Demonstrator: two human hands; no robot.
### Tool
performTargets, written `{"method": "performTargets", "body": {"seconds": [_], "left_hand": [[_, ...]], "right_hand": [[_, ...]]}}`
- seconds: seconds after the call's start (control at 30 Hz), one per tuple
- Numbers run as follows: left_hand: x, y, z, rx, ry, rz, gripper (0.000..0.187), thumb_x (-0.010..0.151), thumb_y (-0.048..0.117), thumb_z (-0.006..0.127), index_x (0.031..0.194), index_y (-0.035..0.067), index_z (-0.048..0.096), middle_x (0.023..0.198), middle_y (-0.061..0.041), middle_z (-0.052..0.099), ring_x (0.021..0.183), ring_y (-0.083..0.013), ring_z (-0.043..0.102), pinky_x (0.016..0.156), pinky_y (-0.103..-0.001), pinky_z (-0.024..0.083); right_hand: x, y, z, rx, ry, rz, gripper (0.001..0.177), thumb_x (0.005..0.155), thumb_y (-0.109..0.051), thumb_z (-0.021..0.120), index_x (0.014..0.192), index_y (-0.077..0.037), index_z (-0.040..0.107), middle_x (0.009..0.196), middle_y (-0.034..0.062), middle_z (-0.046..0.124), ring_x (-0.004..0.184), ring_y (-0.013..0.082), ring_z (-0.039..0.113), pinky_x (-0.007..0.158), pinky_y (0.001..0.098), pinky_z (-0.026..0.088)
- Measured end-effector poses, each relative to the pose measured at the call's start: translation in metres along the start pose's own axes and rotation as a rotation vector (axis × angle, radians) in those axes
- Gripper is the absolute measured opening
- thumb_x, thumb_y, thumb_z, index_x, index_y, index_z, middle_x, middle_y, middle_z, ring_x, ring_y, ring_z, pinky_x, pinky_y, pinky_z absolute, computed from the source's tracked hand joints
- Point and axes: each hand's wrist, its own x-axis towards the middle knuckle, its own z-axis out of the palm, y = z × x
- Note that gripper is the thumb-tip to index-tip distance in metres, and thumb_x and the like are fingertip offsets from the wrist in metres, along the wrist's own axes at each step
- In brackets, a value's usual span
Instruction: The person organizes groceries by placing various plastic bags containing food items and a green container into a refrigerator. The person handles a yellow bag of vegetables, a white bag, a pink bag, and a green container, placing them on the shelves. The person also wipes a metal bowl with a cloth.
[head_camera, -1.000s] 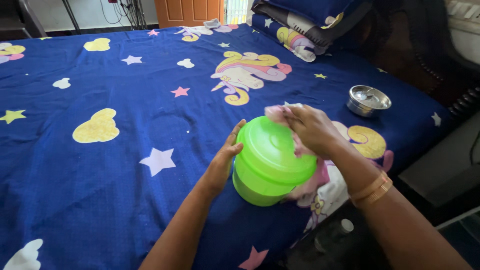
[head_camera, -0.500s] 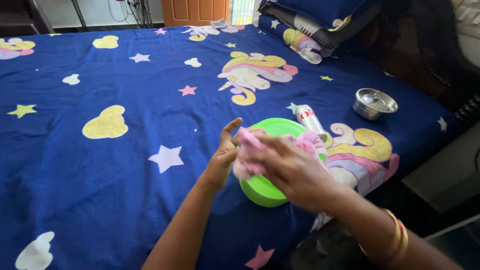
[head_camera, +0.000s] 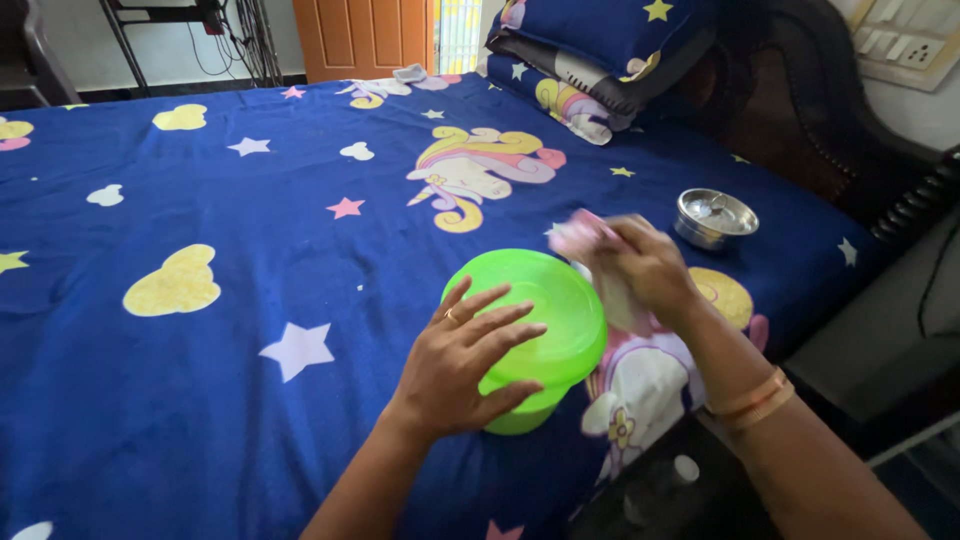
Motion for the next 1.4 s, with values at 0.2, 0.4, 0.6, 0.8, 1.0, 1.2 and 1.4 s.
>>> {"method": "performTargets", "body": {"seconds": [0.2, 0.4, 0.6, 0.8, 1.0, 1.2, 1.4], "left_hand": [[-0.004, -0.009, -0.004, 0.091, 0.01, 0.088, 0.064, 0.076, 0.054, 0.084, 0.126, 0.017, 0.07, 0.13, -0.007, 0.069, 0.124, -0.0278, 0.063, 0.112, -0.049, 0.042], [-0.012, -0.018, 0.008, 0.127, 0.084, 0.098, 0.056, 0.075, 0.055, 0.087, 0.117, 0.021, 0.075, 0.127, -0.001, 0.071, 0.121, -0.0219, 0.065, 0.107, -0.043, 0.046], [-0.013, -0.017, 0.011, 0.171, 0.1, 0.058, 0.056, 0.074, 0.055, 0.086, 0.115, 0.02, 0.074, 0.124, -0.003, 0.071, 0.118, -0.0233, 0.065, 0.106, -0.044, 0.046], [-0.01, -0.003, 0.017, 0.235, 0.145, 0.016, 0.054, 0.074, 0.053, 0.086, 0.115, 0.02, 0.074, 0.123, -0.002, 0.071, 0.116, -0.0235, 0.066, 0.106, -0.044, 0.045], [-0.001, 0.021, 0.036, 0.366, 0.183, -0.106, 0.055, 0.073, 0.04, 0.083, 0.121, 0.017, 0.071, 0.124, -0.005, 0.07, 0.118, -0.0261, 0.063, 0.102, -0.046, 0.044], [-0.006, 0.012, 0.029, 0.06, 0.102, -0.078, 0.066, 0.086, 0.038, 0.082, 0.143, 0.015, 0.059, 0.145, -0.008, 0.061, 0.131, -0.028, 0.061, 0.12, -0.046, 0.04], [-0.001, -0.023, 0.0, 0.03, 0.111, -0.128, 0.113, 0.06, 0.068, 0.084, 0.149, 0.011, 0.045, 0.159, -0.015, 0.043, 0.155, -0.0461, 0.023, 0.124, -0.066, 0.011]], "right_hand": [[0.093, 0.001, 0.064, 0.452, -0.668, 0.423, 0.038, 0.103, -0.028, 0.061, 0.122, 0.002, 0.072, 0.109, 0.0066, 0.073, 0.096, 0.0152, 0.065, 0.089, 0.0337, 0.053], [0.108, 0.055, 0.101, 0.148, -0.843, -0.71, 0.051, 0.109, -0.036, 0.056, 0.142, 0.003, 0.059, 0.136, 0.0124, 0.066, 0.126, 0.0173, 0.061, 0.106, 0.0305, 0.049], [0.048, 0.034, 0.068, 0.535, -0.544, 0.295, 0.048, 0.101, -0.035, 0.058, 0.13, 0.002, 0.068, 0.122, 0.0072, 0.072, 0.107, 0.012, 0.066, 0.092, 0.0277, 0.052], [-0.033, -0.012, 0.064, 0.213, 0.134, 0.324, 0.038, 0.099, -0.026, 0.058, 0.121, 0.003, 0.07, 0.108, 0.0115, 0.071, 0.099, 0.0225, 0.07, 0.083, 0.0336, 0.055], [-0.124, -0.088, 0.112, -0.193, 0.564, 0.102, 0.067, 0.089, -0.02, 0.072, 0.145, 0.007, 0.049, 0.14, 0.0289, 0.044, 0.134, 0.0402, 0.043, 0.112, 0.046, 0.035], [-0.093, -0.077, 0.113, 0.137, 0.65, 0.505, 0.079, 0.077, -0.016, 0.081, 0.146, 0.001, 0.044, 0.137, 0.0225, 0.045, 0.13, 0.0323, 0.048, 0.106, 0.0389, 0.039], [-0.03, 0.001, 0.055, 0.888, 0.123, 0.412, 0.058, 0.071, 0.0, 0.063, 0.129, 0.009, 0.064, 0.108, 0.0165, 0.072, 0.089, 0.0238, 0.071, 0.082, 0.0306, 0.058]]}}
